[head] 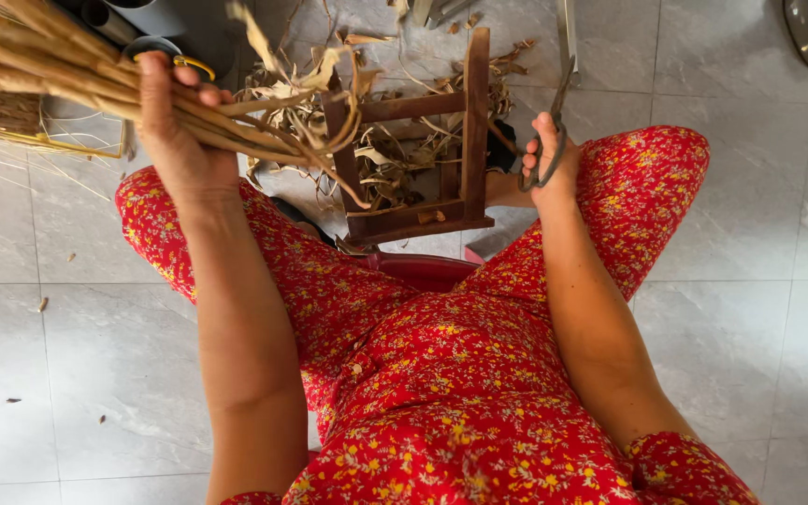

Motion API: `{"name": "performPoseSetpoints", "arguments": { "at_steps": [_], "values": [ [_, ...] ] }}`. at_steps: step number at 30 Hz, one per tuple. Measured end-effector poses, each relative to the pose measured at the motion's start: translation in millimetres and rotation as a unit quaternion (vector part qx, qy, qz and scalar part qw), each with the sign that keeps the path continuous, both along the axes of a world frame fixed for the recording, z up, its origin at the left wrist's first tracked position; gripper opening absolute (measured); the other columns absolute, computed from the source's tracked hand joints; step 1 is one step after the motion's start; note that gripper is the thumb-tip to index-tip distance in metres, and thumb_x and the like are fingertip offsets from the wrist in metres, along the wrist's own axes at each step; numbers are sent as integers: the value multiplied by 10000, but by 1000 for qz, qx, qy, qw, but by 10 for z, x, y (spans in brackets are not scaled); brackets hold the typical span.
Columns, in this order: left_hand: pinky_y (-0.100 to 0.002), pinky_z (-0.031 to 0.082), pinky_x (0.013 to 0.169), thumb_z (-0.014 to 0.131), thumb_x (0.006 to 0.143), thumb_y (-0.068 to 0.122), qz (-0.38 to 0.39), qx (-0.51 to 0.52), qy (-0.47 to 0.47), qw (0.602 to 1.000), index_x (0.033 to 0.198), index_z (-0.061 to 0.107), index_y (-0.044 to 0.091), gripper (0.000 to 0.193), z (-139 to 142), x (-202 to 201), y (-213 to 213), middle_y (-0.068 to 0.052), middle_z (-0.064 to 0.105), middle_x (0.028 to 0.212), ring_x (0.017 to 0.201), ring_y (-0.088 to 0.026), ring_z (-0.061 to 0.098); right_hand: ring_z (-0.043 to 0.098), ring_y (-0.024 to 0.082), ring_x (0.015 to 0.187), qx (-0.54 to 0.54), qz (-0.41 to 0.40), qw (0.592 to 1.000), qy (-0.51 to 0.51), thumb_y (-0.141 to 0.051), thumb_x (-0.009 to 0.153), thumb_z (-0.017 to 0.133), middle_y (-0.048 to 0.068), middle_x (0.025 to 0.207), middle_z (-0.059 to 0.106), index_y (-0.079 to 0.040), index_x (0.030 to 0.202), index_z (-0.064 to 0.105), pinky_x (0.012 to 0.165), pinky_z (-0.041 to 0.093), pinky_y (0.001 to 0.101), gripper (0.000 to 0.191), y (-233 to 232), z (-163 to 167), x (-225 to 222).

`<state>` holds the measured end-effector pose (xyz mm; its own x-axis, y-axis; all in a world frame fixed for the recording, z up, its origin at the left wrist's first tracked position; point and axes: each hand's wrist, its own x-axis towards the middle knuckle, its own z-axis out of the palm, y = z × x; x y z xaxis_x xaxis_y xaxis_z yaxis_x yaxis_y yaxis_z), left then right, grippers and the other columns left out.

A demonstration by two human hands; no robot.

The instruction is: The person sits on a low stool and trims dried stalks with scissors, cutting off side twigs and dropping debris on the floor. They gather the trimmed stalks into a bundle, tie the bundle, then peel and scrape individual stalks with a knife.

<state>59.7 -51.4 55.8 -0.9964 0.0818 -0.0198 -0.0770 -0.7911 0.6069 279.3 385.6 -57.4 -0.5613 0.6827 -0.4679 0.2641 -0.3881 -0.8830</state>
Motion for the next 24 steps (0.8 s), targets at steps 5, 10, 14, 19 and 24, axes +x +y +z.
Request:
{"name": "performPoseSetpoints", "arguments": {
  "at_steps": [5,10,14,19,24],
  "values": [
    [-360,544,713,719,1045,294,3,-28,4,1000,1110,643,74,242,83,75,216,-61,662,899,765,-195,626,514,118,496,-20,-23,999,-37,-586,887,707,-10,719,592,-109,1109,619,457,412,310,533,33,-104,-17],
    [-368,561,775,724,1073,291,-9,7,-1,1000,1141,630,91,231,-17,96,147,-56,672,935,754,-181,646,543,143,512,-104,22,987,-121,-678,808,742,13,744,640,-174,1056,597,475,429,345,580,180,-410,-65],
    [-361,582,795,722,1056,312,4,11,-6,1000,1155,650,113,234,-218,201,65,-53,700,913,762,-171,672,537,162,504,-151,74,971,-168,-707,773,749,26,727,617,-179,1034,581,462,419,360,612,253,-744,-121],
    [-330,580,789,662,1175,323,23,24,-6,999,1124,636,119,212,-284,217,-230,-82,717,955,775,-178,684,511,165,488,-198,107,947,-228,-757,733,724,9,707,612,-171,1008,610,444,372,376,657,227,-1008,-266],
    [-328,557,787,599,1207,339,36,14,-39,998,1130,635,126,229,-263,187,-447,-66,716,975,781,-172,675,515,168,516,-219,117,940,-232,-777,775,746,27,720,622,-161,1023,604,489,377,360,680,248,-1150,-421]
  ]
}}
